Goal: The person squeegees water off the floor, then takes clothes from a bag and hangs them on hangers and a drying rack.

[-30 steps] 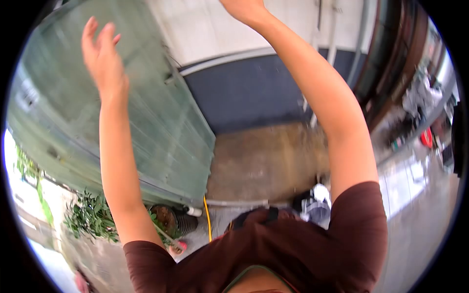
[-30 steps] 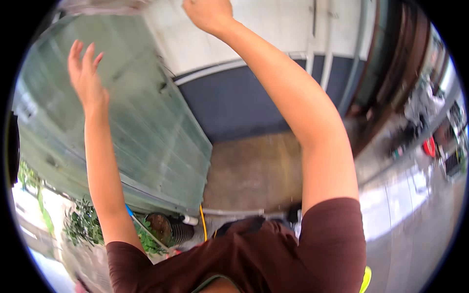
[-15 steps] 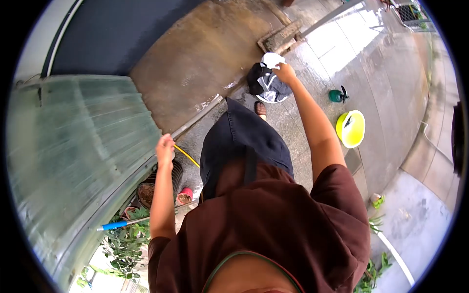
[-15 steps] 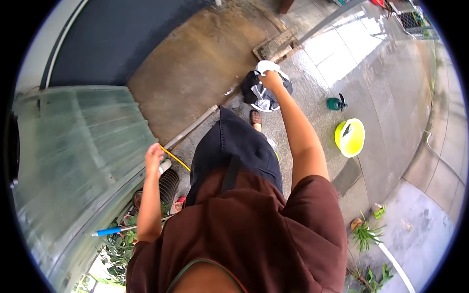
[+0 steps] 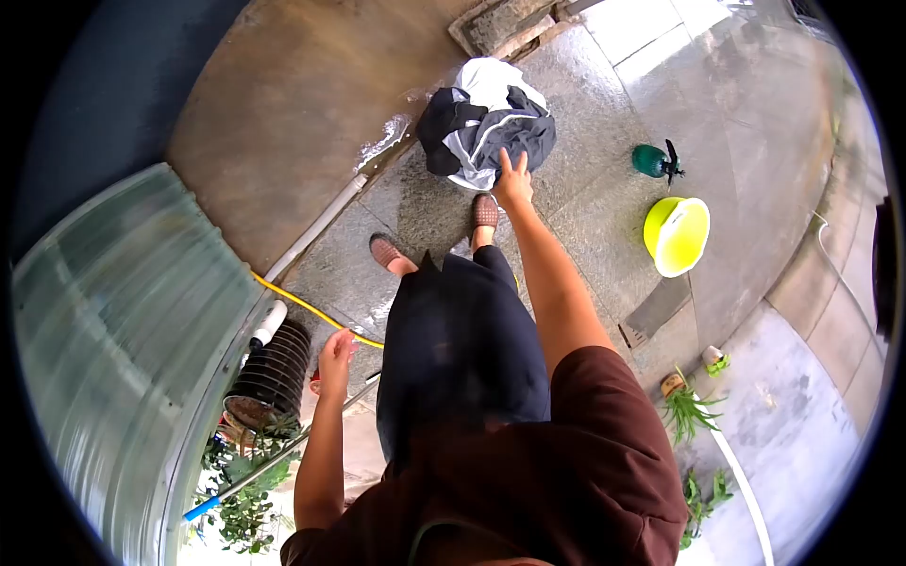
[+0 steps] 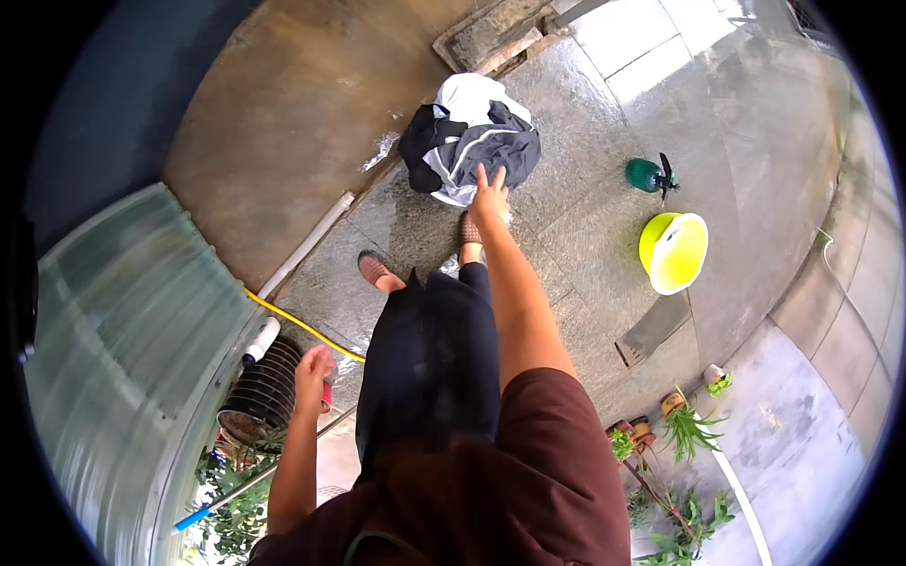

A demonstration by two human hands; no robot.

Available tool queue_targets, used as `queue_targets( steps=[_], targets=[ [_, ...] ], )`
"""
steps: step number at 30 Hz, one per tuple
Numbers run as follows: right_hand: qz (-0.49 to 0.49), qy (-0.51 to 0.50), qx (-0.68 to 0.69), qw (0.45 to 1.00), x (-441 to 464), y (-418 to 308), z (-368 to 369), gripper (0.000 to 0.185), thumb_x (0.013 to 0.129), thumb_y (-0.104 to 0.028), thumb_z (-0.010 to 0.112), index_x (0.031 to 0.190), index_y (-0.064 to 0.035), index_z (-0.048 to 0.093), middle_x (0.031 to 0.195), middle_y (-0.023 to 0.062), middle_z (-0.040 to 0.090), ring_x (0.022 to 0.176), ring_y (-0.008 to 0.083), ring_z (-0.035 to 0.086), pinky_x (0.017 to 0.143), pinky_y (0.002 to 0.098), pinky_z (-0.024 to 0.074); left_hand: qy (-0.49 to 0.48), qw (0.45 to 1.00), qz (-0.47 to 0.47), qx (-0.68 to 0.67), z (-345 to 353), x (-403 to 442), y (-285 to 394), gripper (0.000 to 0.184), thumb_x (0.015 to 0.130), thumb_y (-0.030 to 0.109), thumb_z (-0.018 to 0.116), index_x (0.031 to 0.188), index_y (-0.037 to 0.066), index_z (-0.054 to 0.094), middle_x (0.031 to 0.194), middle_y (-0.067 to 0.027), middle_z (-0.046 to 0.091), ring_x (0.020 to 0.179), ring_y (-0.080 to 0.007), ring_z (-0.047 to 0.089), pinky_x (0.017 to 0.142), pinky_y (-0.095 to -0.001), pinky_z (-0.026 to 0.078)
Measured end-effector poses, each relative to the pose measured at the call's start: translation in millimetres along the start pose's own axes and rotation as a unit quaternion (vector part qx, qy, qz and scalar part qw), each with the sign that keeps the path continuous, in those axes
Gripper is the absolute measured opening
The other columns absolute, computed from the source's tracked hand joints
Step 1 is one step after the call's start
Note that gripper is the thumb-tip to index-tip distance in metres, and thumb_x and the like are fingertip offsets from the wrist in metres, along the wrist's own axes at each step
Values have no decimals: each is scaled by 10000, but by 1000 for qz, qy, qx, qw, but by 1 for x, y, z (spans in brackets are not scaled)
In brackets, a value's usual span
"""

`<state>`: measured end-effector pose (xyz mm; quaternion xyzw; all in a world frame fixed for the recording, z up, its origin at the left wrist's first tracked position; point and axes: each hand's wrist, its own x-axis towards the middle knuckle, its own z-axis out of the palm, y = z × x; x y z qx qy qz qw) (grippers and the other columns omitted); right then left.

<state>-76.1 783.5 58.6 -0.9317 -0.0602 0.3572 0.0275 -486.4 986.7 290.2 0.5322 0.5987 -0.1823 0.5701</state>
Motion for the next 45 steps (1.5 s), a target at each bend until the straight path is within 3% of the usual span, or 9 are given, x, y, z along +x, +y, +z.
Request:
queue_targets(
  steps=[1, 3, 9, 11, 21, 29, 35, 38, 45],
  targets=[
    [0, -19, -12, 1000, 9, -12, -8, 867, 797, -65, 631, 1482, -395, 214, 1595, 99, 34, 1378, 401, 299, 1008, 553, 413, -1, 1000, -5, 4, 13, 7, -9, 360, 960, 259, 559, 1240, 33, 558, 1111, -80, 647, 905, -150, 625, 782, -282, 477],
    [-49, 43, -90, 994, 49, -13, 18, 1076, 652, -180, 816, 1482, -410, 171, 1591, 85, -12, 1409, 418, 198, 981, 647, 394, -3, 999, -30, -21, 40, 21, -16, 342, 957, 226, 566, 1224, 12, 563, 1098, -82, 646, 910, -151, 630, 779, -270, 476],
    [-164, 52, -138, 975, 95, -23, 27, 837, 718, -152, 738, 1418, -393, 348, 1593, 52, 37, 1426, 410, 150, 1003, 719, 293, -27, 998, -31, -56, 108, 54, -8, 312, 957, 188, 582, 1197, -12, 574, 1064, -80, 643, 903, -131, 624, 789, -247, 475],
    [-194, 118, -57, 972, 103, -12, 40, 517, 699, -95, 719, 1170, -249, 574, 1539, 55, 206, 1410, 412, 196, 1032, 693, 288, -36, 999, -23, -20, 123, 70, 11, 302, 962, 180, 574, 1197, -10, 576, 1062, -77, 644, 896, -128, 620, 800, -235, 469],
    [-266, 142, 245, 922, 50, 64, -10, 433, 574, 68, 705, 974, -57, 596, 1421, 166, 385, 1300, 414, 397, 1054, 429, 391, -68, 994, 40, -81, 206, 172, 98, 304, 976, 188, 550, 1209, -5, 578, 1122, -83, 643, 942, -147, 627, 842, -272, 484],
    [-355, 77, 201, 910, 34, 88, -41, 444, 550, 122, 623, 951, -68, 596, 1434, 153, 384, 1316, 395, 395, 1048, 416, 403, 99, 885, 438, 126, 320, 306, 226, 316, 896, 193, 580, 1157, 18, 617, 1139, -172, 640, 1096, -337, 583, 957, -395, 441],
    [-414, 87, 156, 893, 34, 100, -29, 477, 514, 87, 656, 958, -80, 605, 1390, 200, 423, 1284, 429, 424, 1049, 459, 398, -33, 864, 352, 359, 406, 338, 240, 692, 811, 331, 681, 1381, 53, 403, 1240, -161, 596, 1199, -338, 524, 1038, -430, 379],
    [-395, 93, 153, 901, 32, 103, -26, 536, 530, 102, 648, 1027, -93, 601, 1439, 181, 368, 1298, 410, 414, 1035, 437, 419, -50, 791, 315, 522, 415, 345, 222, 371, 813, 290, 672, 1115, 81, 623, 1100, -96, 662, 1099, -284, 577, 942, -444, 417],
    [-311, 91, 206, 923, 33, 101, -5, 708, 570, 89, 702, 1222, -121, 523, 1477, 193, 279, 1311, 437, 371, 1047, 424, 406, -70, 916, 350, 182, 386, 311, 211, 291, 806, 299, 651, 912, 29, 662, 919, -176, 668, 884, -365, 633, 777, -460, 481]
  ],
)
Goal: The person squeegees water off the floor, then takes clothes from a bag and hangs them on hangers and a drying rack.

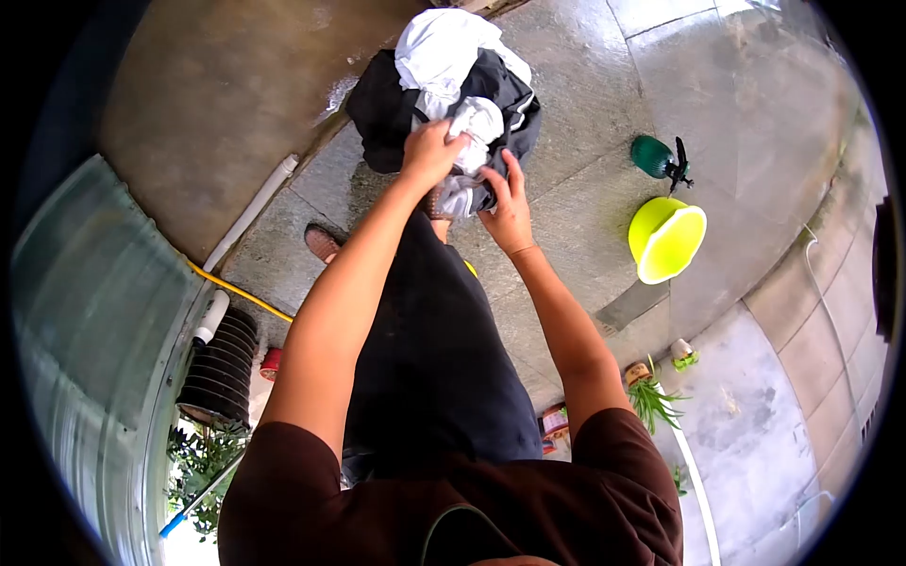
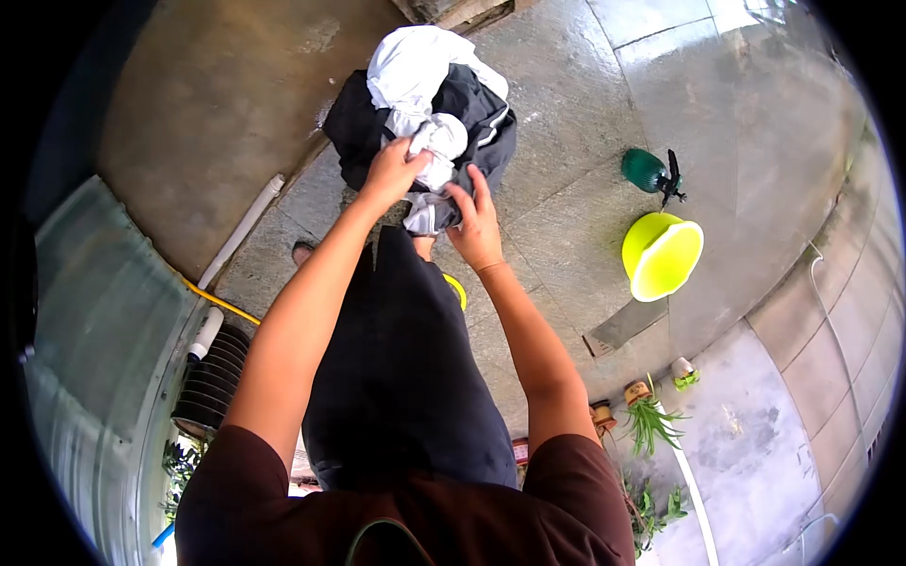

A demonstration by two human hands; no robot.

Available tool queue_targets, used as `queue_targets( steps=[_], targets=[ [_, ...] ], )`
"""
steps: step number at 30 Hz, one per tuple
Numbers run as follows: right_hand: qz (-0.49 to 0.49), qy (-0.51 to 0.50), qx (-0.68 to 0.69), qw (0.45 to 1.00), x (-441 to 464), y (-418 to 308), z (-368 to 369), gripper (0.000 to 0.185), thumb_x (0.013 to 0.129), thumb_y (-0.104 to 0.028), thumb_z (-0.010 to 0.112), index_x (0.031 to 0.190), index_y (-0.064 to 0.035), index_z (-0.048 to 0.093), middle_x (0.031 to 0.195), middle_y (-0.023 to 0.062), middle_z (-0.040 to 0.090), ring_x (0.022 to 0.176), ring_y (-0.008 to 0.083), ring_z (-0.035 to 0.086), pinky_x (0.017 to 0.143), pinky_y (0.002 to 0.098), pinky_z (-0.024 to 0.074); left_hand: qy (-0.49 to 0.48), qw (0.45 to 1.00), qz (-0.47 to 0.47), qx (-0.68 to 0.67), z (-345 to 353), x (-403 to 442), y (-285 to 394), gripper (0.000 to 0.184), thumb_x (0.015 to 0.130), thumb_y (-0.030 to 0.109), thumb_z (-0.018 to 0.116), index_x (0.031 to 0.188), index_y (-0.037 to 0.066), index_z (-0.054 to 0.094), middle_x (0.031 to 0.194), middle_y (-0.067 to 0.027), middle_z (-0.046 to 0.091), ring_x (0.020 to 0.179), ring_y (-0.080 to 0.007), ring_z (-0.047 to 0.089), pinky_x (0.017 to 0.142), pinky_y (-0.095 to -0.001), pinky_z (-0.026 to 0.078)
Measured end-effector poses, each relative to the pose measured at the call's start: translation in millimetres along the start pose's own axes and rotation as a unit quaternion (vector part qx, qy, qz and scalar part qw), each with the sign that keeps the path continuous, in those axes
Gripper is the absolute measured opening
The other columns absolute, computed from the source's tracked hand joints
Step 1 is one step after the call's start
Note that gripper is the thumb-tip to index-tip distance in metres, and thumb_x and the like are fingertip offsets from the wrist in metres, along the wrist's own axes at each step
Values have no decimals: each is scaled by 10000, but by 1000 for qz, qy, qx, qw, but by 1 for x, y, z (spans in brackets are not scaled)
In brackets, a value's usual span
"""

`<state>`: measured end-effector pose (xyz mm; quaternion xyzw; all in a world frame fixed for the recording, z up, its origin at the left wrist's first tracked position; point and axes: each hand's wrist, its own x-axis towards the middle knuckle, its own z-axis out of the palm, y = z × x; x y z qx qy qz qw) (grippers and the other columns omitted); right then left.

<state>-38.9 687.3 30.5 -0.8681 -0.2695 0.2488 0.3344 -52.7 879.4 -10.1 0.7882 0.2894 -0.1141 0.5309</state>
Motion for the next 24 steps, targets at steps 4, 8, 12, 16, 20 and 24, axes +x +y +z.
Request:
queue_targets(
  steps=[4, 8, 12, 16, 20, 24],
  targets=[
    [26, 34, 16, 999, 11, -5, 19, 770, 594, 53, 675, 1293, -115, 400, 1465, 239, 258, 1265, 446, 413, 948, 428, 470, -26, 993, 9, -119, -6, -19, 8, 333, 789, 301, 682, 934, 3, 649, 874, -200, 662, 835, -387, 637, 738, -446, 493],
    [141, -16, 215, 966, 22, -10, 20, 593, 710, -44, 619, 1256, -81, 390, 1455, 207, 292, 1302, 391, 393, 967, 422, 428, -18, 998, 47, 31, -2, -13, -23, 317, 774, 259, 689, 983, 23, 665, 902, -176, 660, 873, -372, 631, 777, -443, 494],
    [285, 44, 463, 838, 25, -7, 29, 609, 827, -201, 642, 1345, -68, 351, 1364, 148, 382, 1276, 265, 380, 1043, 403, 334, -37, 997, 68, -3, -2, -22, -29, 348, 750, 240, 700, 1016, 19, 661, 940, -175, 658, 928, -361, 621, 819, -427, 486],
    [247, 93, 301, 916, 46, -3, 51, 697, 819, -255, 728, 1401, -88, 382, 1285, 171, 434, 1153, 270, 474, 987, 380, 393, -36, 988, -20, -148, 0, -21, -28, 384, 805, 246, 644, 1109, 9, 641, 1038, -183, 669, 932, -317, 650, 824, -372, 495],
    [306, 115, 140, 935, 67, 19, 74, 539, 797, -237, 732, 1263, -72, 515, 1176, 203, 477, 1047, 337, 536, 922, 395, 440, 70, 992, 12, -100, -12, 15, -36, 275, 818, 233, 608, 1004, 36, 657, 940, -131, 628, 873, -306, 629, 770, -394, 497],
    [299, 145, 32, 943, 85, 21, 99, 506, 788, -236, 715, 1228, -102, 506, 1163, 220, 482, 988, 399, 568, 863, 438, 472, 189, 954, 3, 231, -25, 65, -13, 605, 766, 242, 685, 1324, 132, 479, 1328, -136, 475, 1124, -351, 542, 932, -485, 437]
  ],
)
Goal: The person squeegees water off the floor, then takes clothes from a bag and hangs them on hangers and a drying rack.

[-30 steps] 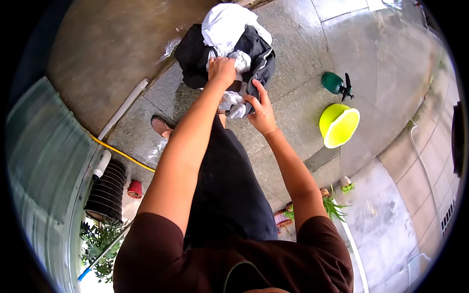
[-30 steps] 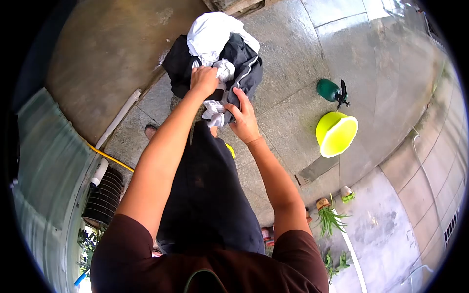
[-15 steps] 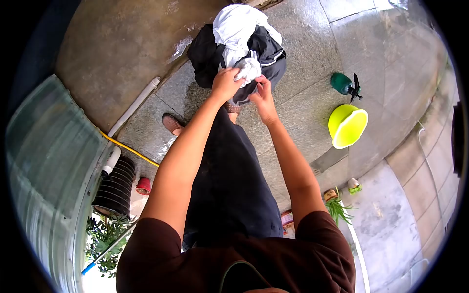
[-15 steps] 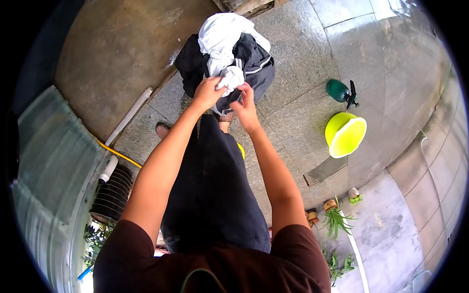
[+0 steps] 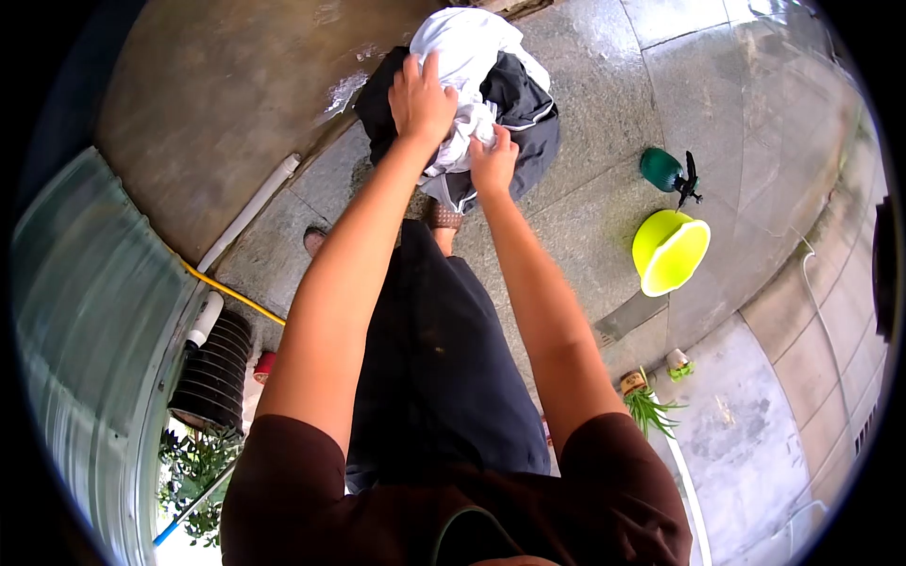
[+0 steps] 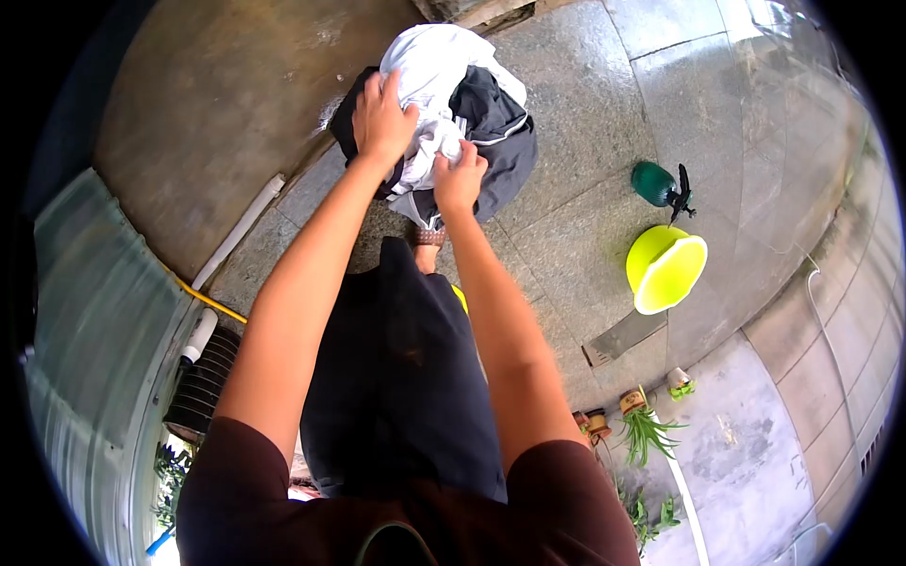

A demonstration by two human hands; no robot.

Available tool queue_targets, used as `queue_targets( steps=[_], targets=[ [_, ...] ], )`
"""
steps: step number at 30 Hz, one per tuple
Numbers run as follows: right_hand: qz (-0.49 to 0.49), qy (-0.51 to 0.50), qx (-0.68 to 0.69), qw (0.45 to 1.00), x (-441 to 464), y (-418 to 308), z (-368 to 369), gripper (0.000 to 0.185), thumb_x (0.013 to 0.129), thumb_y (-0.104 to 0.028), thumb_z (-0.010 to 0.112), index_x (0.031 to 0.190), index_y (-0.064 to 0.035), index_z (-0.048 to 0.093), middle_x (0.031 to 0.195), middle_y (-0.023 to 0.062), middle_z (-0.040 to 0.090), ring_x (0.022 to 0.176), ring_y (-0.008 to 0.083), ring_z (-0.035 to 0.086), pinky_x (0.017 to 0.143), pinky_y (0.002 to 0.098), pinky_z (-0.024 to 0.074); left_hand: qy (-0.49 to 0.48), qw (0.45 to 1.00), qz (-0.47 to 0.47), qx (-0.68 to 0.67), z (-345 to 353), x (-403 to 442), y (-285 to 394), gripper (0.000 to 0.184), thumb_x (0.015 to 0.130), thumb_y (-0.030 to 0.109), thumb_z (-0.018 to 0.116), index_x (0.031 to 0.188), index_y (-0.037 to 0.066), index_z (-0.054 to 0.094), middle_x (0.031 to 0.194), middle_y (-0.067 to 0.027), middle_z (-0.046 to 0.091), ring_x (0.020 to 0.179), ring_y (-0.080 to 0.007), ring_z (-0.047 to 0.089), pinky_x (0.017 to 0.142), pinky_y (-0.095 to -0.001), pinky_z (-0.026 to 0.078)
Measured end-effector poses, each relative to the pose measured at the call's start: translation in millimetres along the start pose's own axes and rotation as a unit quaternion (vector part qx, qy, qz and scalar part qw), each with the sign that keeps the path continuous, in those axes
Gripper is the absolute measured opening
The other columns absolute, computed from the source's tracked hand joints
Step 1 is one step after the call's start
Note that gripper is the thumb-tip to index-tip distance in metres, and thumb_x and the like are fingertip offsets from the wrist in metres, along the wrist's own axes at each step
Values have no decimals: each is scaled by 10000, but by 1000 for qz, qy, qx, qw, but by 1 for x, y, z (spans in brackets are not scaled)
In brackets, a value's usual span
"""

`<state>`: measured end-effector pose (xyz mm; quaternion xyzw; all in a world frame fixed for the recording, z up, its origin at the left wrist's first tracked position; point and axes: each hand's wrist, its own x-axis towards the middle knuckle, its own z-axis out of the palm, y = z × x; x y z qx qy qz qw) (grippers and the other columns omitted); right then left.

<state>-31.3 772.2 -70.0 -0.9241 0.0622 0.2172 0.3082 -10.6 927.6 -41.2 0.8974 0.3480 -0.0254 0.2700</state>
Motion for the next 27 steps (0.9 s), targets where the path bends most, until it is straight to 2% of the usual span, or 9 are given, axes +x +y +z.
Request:
queue_targets(
  steps=[2, 5, 6, 12, 16, 19, 22, 25, 27],
  targets=[
    [17, 17, -14, 1000, -3, -10, 6, 489, 792, -231, 712, 1213, -102, 500, 1155, 213, 482, 978, 406, 576, 838, 452, 481, 102, 989, 107, -1, 34, 27, -13, 707, 758, 268, 709, 1393, 157, 420, 1389, -144, 462, 1164, -334, 534, 955, -484, 424],
    [13, 42, -24, 999, -9, -17, 10, 464, 804, -202, 699, 1210, -102, 500, 1159, 213, 470, 983, 405, 573, 836, 454, 480, -143, 988, 42, 36, 48, 52, -20, 775, 745, 290, 731, 1427, 175, 381, 1330, -147, 537, 1163, -311, 545, 956, -462, 425],
    [12, 38, -20, 999, -10, -17, 8, 461, 808, -197, 694, 1213, -99, 498, 1164, 215, 466, 991, 403, 570, 843, 452, 477, -112, 992, 53, 34, 58, 57, -24, 665, 758, 317, 721, 1356, 139, 491, 1130, -167, 648, 1062, -311, 602, 917, -430, 453],
    [42, 12, -11, 999, -3, -4, 12, 475, 815, -205, 684, 1221, -64, 483, 1230, 213, 446, 1008, 411, 560, 856, 458, 471, -63, 963, 119, -231, 4, 5, 54, 336, 820, 344, 664, 932, 27, 672, 856, -192, 651, 816, -355, 618, 742, -438, 486],
    [142, -107, 167, 970, 33, 59, 45, 554, 840, -324, 652, 1269, -33, 457, 1159, 232, 519, 1125, 372, 520, 916, 431, 448, -82, 874, 177, -445, -56, -44, 114, 251, 809, 246, 711, 985, 68, 699, 891, -122, 687, 886, -310, 620, 808, -394, 487],
    [143, -61, 86, 984, 14, -10, 16, 585, 818, -332, 682, 1281, -69, 440, 1157, 175, 493, 1125, 336, 513, 964, 392, 416, -84, 811, 192, -547, -91, -81, 145, 256, 776, 152, 739, 1006, 57, 677, 919, -122, 678, 888, -300, 628, 812, -391, 494],
    [105, 0, -12, 994, 19, -4, 22, 697, 808, -318, 687, 1382, -70, 378, 1302, 196, 453, 1228, 364, 453, 1052, 400, 340, -96, 722, 214, -651, -142, -113, 178, 209, 755, 66, 728, 950, 47, 654, 933, -95, 643, 883, -292, 612, 800, -374, 486],
    [-48, -70, 24, 996, 19, 0, 5, 771, 811, -306, 682, 1442, -63, 311, 1453, 226, 329, 1318, 407, 363, 1091, 415, 292, -151, 657, 249, -696, -205, -139, 202, 176, 723, 53, 744, 867, 56, 642, 879, -77, 633, 853, -272, 597, 795, -374, 475],
    [-33, -65, 25, 997, 20, 10, 3, 763, 825, -305, 672, 1441, -37, 311, 1489, 198, 309, 1360, 377, 316, 1120, 399, 258, -190, 621, 300, -699, -250, -151, 211, 193, 757, 99, 729, 922, 52, 641, 958, -78, 634, 945, -281, 607, 877, -404, 464]
  ],
)
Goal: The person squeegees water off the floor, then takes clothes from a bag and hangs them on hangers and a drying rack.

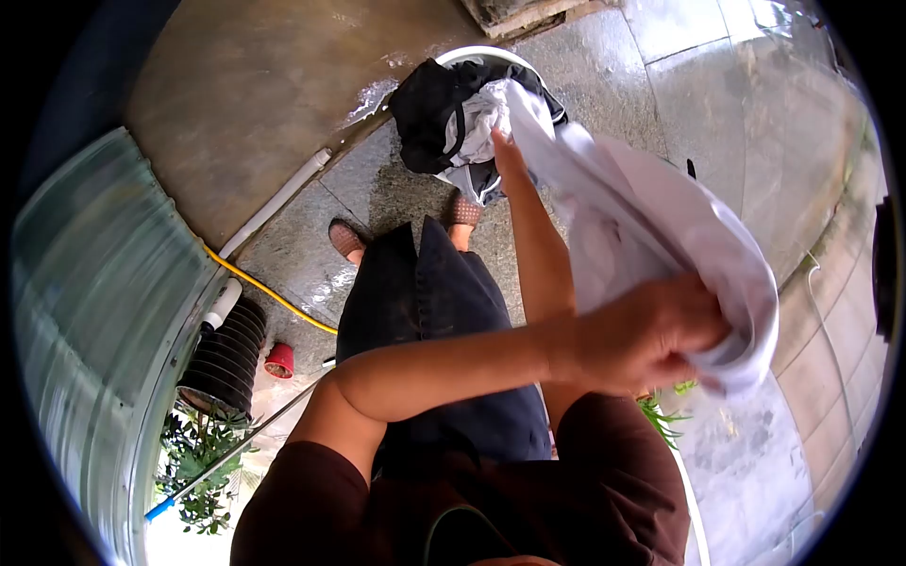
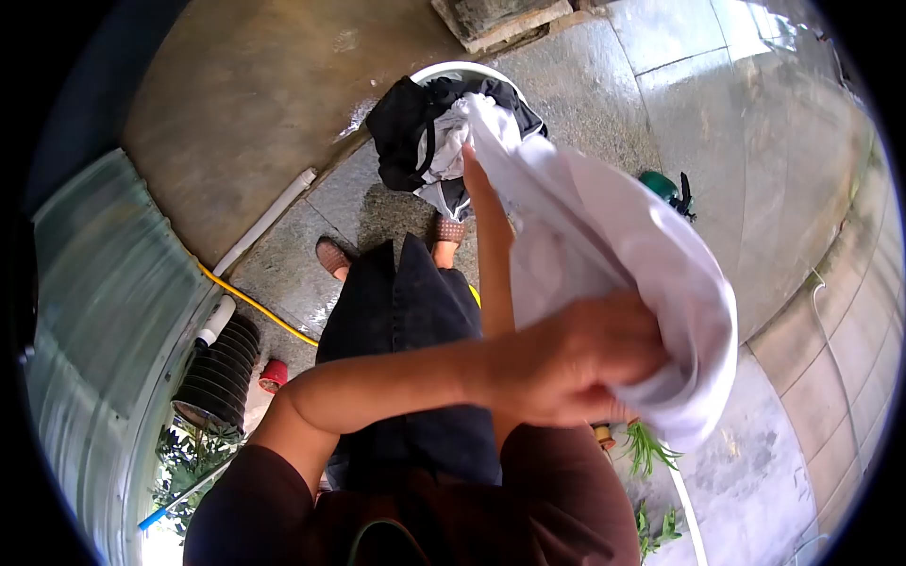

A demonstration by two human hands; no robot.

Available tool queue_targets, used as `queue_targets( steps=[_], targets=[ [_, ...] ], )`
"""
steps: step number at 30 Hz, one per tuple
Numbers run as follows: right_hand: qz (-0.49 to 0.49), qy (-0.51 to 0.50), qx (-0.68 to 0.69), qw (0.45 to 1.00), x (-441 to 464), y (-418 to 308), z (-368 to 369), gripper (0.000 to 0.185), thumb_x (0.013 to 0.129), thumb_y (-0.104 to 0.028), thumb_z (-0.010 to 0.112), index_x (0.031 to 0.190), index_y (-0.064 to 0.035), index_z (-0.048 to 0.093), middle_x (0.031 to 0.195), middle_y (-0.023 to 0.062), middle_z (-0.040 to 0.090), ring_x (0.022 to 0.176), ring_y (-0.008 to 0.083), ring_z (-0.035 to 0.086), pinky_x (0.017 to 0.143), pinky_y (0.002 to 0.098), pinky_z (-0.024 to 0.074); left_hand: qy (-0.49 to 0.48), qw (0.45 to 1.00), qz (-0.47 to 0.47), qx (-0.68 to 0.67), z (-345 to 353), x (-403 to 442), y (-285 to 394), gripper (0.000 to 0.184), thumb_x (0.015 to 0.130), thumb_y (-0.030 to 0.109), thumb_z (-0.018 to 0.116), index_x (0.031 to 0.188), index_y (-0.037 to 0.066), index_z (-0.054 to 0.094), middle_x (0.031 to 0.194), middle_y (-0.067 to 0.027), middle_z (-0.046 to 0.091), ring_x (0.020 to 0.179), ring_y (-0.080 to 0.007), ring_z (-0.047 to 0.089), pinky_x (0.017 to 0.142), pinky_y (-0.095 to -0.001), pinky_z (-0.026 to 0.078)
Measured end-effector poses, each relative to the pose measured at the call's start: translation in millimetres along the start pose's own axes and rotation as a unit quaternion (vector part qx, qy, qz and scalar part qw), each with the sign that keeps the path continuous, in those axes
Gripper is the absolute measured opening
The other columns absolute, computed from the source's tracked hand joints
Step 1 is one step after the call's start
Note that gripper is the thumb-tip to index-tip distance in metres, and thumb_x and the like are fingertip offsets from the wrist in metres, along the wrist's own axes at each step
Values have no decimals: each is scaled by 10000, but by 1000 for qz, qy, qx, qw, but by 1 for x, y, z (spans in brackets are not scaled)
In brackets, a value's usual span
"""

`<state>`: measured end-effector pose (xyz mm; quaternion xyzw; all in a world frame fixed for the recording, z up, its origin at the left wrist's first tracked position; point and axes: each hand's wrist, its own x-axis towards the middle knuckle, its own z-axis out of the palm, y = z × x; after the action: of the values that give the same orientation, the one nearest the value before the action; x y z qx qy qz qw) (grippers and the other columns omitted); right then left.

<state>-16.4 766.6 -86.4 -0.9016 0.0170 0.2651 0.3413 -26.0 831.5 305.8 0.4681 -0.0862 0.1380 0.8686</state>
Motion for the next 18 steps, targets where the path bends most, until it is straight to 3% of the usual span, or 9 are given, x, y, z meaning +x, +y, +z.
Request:
queue_targets(
  steps=[3, 6, 8, 9, 10, 11, 13, 16, 18],
  targets=[
    [58, -33, 137, 988, -29, -12, -41, 724, 837, -301, 659, 1426, -34, 332, 1470, 193, 332, 1343, 364, 336, 1109, 394, 272, 22, 998, 30, -51, 24, -1, 45, 227, 775, 104, 720, 980, 54, 637, 999, -105, 630, 971, -302, 600, 892, -421, 451],
    [127, -98, 311, 937, -74, -29, -78, 687, 848, -297, 645, 1410, -31, 352, 1451, 189, 355, 1325, 351, 356, 1099, 389, 286, -32, 998, -21, -43, 20, -7, 89, 287, 785, 129, 730, 1035, 37, 623, 1025, -125, 629, 987, -321, 598, 888, -411, 452],
    [150, -137, 392, 897, -105, -53, -101, 662, 856, -294, 636, 1400, -30, 366, 1438, 187, 370, 1314, 343, 369, 1092, 386, 295, -2, 996, -90, -7, 16, -16, 126, 357, 779, 137, 744, 1082, 9, 604, 1033, -136, 631, 980, -339, 601, 875, -393, 454],
    [154, -153, 422, 880, -119, -68, -114, 650, 860, -293, 632, 1394, -29, 373, 1432, 185, 378, 1308, 338, 376, 1089, 384, 300, -18, 993, -113, 25, 7, -18, 146, 392, 781, 133, 745, 1108, -13, 586, 1038, -138, 633, 951, -309, 620, 855, -368, 459],
    [154, -165, 445, 866, -134, -82, -128, 638, 864, -291, 627, 1389, -28, 380, 1425, 184, 385, 1302, 334, 382, 1085, 382, 304, 28, 990, -130, 42, 6, -27, 166, 361, 800, 108, 720, 1113, -16, 590, 1013, -119, 643, 918, -239, 634, 826, -351, 474],
    [151, -176, 466, 854, -146, -99, -143, 625, 868, -290, 623, 1384, -27, 387, 1419, 183, 393, 1296, 330, 389, 1082, 381, 309, 75, 975, -208, 6, 2, -35, 185, 331, 833, 98, 689, 1130, -15, 594, 995, -85, 651, 906, -174, 622, 799, -327, 481],
    [132, -191, 496, 837, -171, -128, -177, 602, 875, -287, 614, 1374, -25, 401, 1406, 180, 408, 1285, 321, 402, 1075, 377, 318, 162, 953, -255, 0, -12, -74, 206, 257, 899, 138, 643, 1125, 19, 617, 833, 1, 652, 689, -58, 569, 602, -228, 447],
    [85, -203, 521, 825, -204, -175, -223, 567, 887, -283, 600, 1358, -23, 421, 1387, 176, 431, 1267, 308, 422, 1065, 373, 332, 396, 878, -270, -1, -37, -108, 253, 262, 963, 260, 576, 1102, 46, 634, 904, 18, 660, 744, -38, 579, 611, -216, 448],
    [39, -211, 533, 818, -218, -213, -251, 545, 894, -280, 591, 1348, -21, 435, 1374, 173, 446, 1255, 299, 435, 1058, 369, 341, 435, 870, -223, 73, -54, -113, 299, 363, 982, 333, 535, 1158, 22, 601, 1030, -34, 665, 893, -93, 618, 784, -256, 502]
  ],
)
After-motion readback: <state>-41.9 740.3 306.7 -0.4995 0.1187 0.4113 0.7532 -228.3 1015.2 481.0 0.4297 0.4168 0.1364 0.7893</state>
